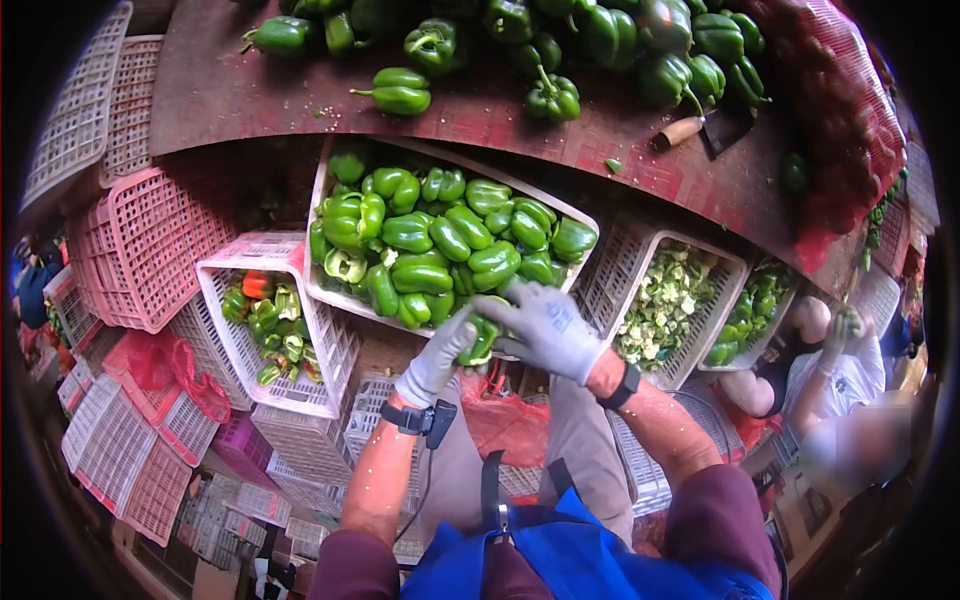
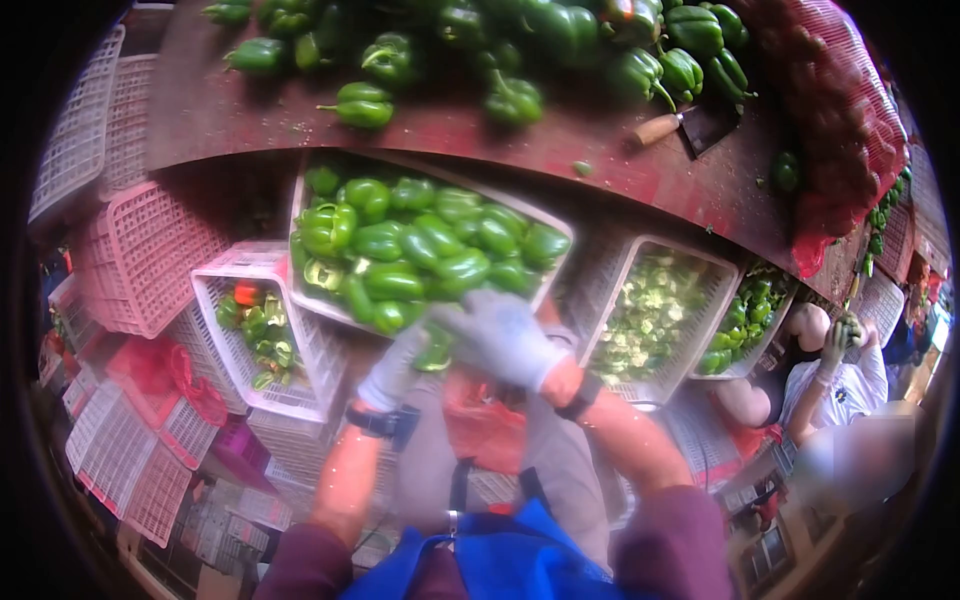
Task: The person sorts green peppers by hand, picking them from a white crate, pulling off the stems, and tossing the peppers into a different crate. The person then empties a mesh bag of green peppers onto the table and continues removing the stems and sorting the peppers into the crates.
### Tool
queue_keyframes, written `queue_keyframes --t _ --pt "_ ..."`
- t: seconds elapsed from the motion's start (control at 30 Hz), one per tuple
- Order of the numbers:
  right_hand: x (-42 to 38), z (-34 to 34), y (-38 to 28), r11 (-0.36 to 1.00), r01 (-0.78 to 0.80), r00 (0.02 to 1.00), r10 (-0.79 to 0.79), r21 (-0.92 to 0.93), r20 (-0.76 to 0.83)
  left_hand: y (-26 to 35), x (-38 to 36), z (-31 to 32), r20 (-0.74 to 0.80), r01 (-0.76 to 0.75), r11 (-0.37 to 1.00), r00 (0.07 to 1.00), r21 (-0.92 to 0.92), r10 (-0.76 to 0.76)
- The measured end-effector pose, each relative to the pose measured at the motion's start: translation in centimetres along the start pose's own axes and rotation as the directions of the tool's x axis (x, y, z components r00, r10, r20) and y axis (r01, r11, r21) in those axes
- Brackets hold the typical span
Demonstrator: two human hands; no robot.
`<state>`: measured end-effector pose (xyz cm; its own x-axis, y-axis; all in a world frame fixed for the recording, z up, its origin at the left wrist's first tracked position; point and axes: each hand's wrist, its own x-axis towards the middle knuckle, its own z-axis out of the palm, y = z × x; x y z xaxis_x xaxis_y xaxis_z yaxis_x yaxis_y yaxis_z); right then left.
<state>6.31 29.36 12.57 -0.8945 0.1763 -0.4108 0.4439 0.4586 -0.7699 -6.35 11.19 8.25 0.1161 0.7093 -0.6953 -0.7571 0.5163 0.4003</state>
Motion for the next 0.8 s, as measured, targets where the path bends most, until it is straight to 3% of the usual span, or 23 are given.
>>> queue_keyframes --t 0.03,0.07,0.17,0.2,0.23,0.3,0.33,0.43,0.5,0.53,0.57,0.6,0.63,0.7,0.8 --pt "-0.6 1.5 0.2 1.0 0.012 1.0 -0.012 0.009 -0.018 -0.4 0.1 0.1 0.061 -0.001 0.998 0.998 0.063 -0.003" --pt "-1.2 2.2 0.1 0.994 -0.048 0.999 0.05 0.097 -0.016 -0.1 -0.3 0.7 0.008 0.093 0.994 0.996 0.065 -0.094" --pt "-3.2 4.5 0.0 0.987 -0.087 0.995 0.08 0.137 0.056 -1.7 -1.3 0.5 0.028 0.131 0.986 0.99 0.106 -0.135" --pt "-4.0 6.0 0.8 0.98 -0.038 0.998 0.027 0.197 0.057 -1.5 -2.1 0.7 0.001 0.207 0.964 0.978 0.166 -0.21" --pt "-5.0 8.4 1.5 0.932 -0.089 0.994 0.104 0.351 -0.024 -1.6 -2.7 1.3 -0.055 0.258 0.961 0.966 0.095 -0.254" --pt "-7.4 12.8 2.4 0.764 -0.135 0.948 0.284 0.631 -0.141 -2.5 -3.7 2.8 -0.159 0.335 0.94 0.927 -0.058 -0.34" --pt "-7.4 13.5 1.8 0.68 -0.297 0.883 0.463 0.67 -0.079 -3.2 -3.6 3.6 -0.264 0.342 0.93 0.892 -0.137 -0.367" --pt "-7.0 16.3 3.4 0.186 -0.381 0.548 0.835 0.906 0.059 -6.3 -3.4 4.4 -0.237 0.286 0.952 0.938 0.107 -0.255" --pt "-7.9 15.9 4.4 0.398 -0.44 0.573 0.815 0.805 -0.089 -8.1 -3.0 3.9 -0.281 0.241 0.912 0.948 0.331 -0.148" --pt "-8.6 14.4 5.2 0.498 -0.476 0.566 0.804 0.725 -0.181 -8.8 -2.7 3.1 -0.349 0.165 0.842 0.937 0.513 0.029" --pt "-9.5 13.0 6.4 0.588 -0.511 0.566 0.779 0.627 -0.269 -9.1 -2.5 2.6 -0.378 0.111 0.727 0.9 0.677 0.215" --pt "-10.7 12.8 8.4 0.529 -0.448 0.475 0.824 0.721 -0.309 -8.0 -1.9 2.7 -0.594 0.289 0.873 0.804 0.392 0.001" --pt "-12.1 12.5 10.4 0.469 -0.369 0.373 0.865 0.802 -0.335 -8.8 -1.2 1.7 -0.677 0.277 0.879 0.733 0.389 0.069" --pt "-13.9 10.4 12.7 0.301 -0.356 0.184 0.951 0.885 -0.249 -10.8 0.3 -0.2 -0.809 0.222 0.919 0.568 0.326 0.15" --pt "-17.9 11.9 17.0 0.266 -0.399 0.098 0.964 0.878 -0.248 -18.6 3.6 -4.9 -0.852 0.327 0.828 0.43 0.456 0.299"
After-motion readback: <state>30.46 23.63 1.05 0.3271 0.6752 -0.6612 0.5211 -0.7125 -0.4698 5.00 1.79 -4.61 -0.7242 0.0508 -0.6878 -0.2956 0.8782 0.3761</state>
